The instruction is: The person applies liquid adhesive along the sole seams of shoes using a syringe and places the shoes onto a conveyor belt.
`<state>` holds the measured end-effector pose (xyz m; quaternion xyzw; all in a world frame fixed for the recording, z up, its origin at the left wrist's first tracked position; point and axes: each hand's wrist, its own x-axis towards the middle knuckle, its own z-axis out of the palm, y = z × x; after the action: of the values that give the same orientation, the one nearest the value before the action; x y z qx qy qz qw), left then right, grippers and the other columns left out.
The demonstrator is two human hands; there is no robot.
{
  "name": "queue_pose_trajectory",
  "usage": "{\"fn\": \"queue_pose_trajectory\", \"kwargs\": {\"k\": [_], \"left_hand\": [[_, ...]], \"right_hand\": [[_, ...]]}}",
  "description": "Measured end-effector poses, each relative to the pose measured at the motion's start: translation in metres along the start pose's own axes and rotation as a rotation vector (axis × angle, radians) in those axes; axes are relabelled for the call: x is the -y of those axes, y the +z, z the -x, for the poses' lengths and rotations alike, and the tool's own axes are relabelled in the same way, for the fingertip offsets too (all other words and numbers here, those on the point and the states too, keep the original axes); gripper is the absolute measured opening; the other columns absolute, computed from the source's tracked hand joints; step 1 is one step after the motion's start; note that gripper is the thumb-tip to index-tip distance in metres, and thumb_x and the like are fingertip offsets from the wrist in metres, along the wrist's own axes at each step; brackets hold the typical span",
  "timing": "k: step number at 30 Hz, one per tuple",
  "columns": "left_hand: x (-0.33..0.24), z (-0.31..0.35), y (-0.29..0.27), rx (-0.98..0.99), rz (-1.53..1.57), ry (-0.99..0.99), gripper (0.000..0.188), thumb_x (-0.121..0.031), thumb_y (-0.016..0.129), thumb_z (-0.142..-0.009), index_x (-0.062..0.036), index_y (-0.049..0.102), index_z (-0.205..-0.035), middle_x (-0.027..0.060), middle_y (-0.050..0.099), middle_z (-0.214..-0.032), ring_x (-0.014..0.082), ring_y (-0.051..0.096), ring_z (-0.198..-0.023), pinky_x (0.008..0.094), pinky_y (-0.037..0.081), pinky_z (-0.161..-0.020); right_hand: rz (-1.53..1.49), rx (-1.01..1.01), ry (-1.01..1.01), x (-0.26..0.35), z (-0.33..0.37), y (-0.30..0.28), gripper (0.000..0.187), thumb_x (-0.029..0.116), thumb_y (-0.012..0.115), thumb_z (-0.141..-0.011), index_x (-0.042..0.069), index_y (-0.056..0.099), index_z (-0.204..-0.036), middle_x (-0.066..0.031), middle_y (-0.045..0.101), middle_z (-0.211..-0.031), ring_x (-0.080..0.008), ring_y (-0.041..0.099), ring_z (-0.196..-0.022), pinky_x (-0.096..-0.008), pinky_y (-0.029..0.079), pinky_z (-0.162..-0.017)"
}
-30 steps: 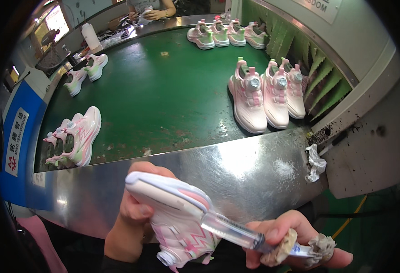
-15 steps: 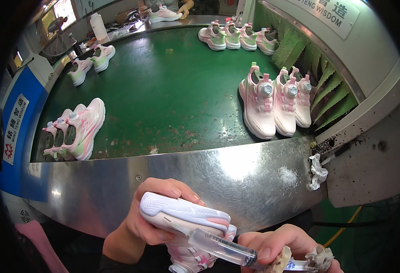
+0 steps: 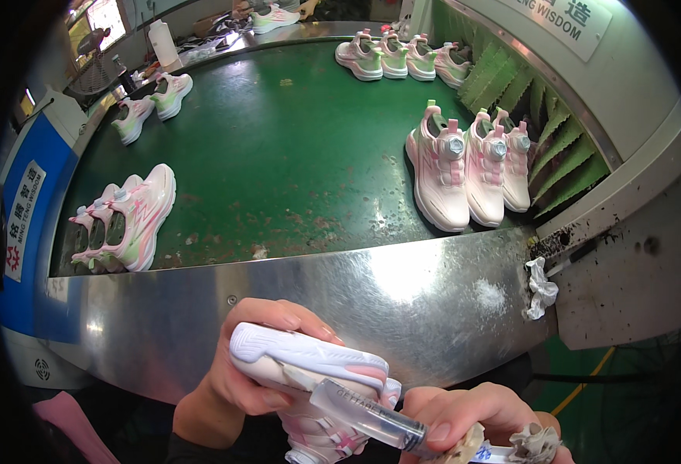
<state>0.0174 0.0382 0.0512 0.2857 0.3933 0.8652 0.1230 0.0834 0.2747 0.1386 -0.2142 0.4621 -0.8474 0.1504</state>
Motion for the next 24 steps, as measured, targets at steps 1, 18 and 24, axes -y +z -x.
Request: {"fn": "queue_pose_trajectory", "kwargs": {"k": [1,18,24], "left_hand": [[-0.001,0.002,0.001,-0.014,0.075,-0.028,0.061,0.004,0.073,-0.064,-0.0002,0.048,-0.119,0.0174,0.057,-0.113,0.0271,0.059,-0.107,0.0412,0.047,-0.094],[0.007,-0.002,-0.018,-0.118,0.03,-0.015,0.065,-0.012,0.074,-0.066,-0.0028,0.04,-0.121,0.0256,0.057,-0.108,0.0382,0.061,-0.099,0.0486,0.051,-0.085],[0.005,-0.007,-0.015,-0.328,0.146,-0.136,0.062,-0.017,0.075,-0.064,-0.0073,0.043,-0.116,0.0195,0.059,-0.104,0.0359,0.063,-0.096,0.0512,0.054,-0.082]], "right_hand": [[-0.009,0.013,0.012,0.0,-0.001,-0.001,0.067,0.064,0.051,-0.084,0.005,0.048,-0.116,-0.0265,0.063,-0.097,-0.0339,0.051,-0.103,-0.0462,0.039,-0.092],[-0.008,-0.097,-0.032,-0.031,0.016,-0.022,0.073,0.071,0.049,-0.08,0.007,0.049,-0.115,-0.0219,0.063,-0.09,-0.0249,0.05,-0.076,-0.0378,0.037,-0.072],[-0.21,-0.019,-0.104,-0.043,0.028,-0.035,0.093,0.067,0.061,-0.075,-0.008,0.041,-0.125,-0.0215,0.051,-0.106,-0.029,0.053,-0.102,-0.0373,0.043,-0.089]]}}
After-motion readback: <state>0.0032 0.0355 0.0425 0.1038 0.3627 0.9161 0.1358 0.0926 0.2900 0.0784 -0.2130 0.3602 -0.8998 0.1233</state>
